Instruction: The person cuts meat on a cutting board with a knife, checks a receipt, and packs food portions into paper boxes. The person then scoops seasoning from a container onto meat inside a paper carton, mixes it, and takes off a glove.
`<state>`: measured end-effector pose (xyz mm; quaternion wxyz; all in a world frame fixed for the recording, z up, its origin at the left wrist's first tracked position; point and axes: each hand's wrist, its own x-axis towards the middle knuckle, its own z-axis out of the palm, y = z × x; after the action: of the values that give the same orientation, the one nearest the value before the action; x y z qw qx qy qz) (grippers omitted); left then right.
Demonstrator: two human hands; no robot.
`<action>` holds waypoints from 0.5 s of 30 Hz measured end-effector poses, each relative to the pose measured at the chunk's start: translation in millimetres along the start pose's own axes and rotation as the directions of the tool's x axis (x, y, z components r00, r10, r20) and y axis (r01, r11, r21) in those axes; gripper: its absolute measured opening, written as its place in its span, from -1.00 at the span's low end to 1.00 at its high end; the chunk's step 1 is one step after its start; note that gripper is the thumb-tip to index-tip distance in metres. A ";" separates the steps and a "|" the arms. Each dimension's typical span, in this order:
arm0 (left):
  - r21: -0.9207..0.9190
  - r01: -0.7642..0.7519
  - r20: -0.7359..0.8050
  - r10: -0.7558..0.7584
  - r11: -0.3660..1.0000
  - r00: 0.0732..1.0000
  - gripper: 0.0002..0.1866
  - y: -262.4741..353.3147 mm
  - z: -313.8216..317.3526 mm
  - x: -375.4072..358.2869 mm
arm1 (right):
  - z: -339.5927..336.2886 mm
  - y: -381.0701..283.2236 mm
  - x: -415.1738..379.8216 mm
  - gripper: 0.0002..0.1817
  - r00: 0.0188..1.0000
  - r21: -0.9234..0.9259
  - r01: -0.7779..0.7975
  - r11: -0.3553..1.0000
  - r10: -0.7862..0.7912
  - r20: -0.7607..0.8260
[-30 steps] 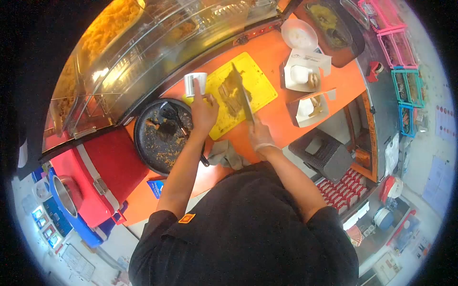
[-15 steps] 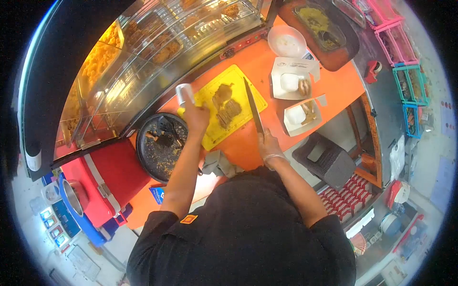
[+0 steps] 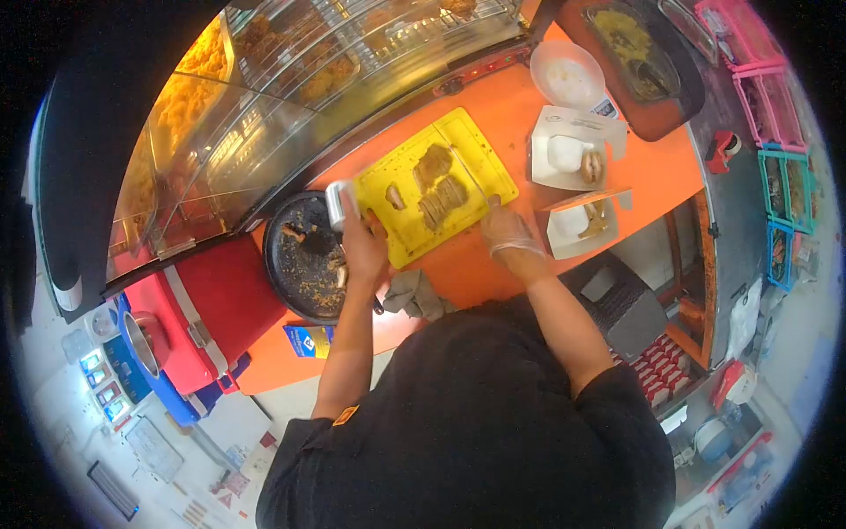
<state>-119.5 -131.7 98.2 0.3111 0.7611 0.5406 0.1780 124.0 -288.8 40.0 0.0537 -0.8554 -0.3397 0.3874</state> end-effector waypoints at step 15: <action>-0.192 -0.014 -0.033 0.008 0.981 0.999 0.04 -10.1 70.2 47.4 | 15.3 17.9 -29.4 -0.67 0.994 -0.121 0.093 0.988 -0.099 -0.043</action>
<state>-67.4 -105.0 36.2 0.3733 0.7276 0.5217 0.2431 109.2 -323.4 41.5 0.0295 -0.8488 -0.4016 0.3425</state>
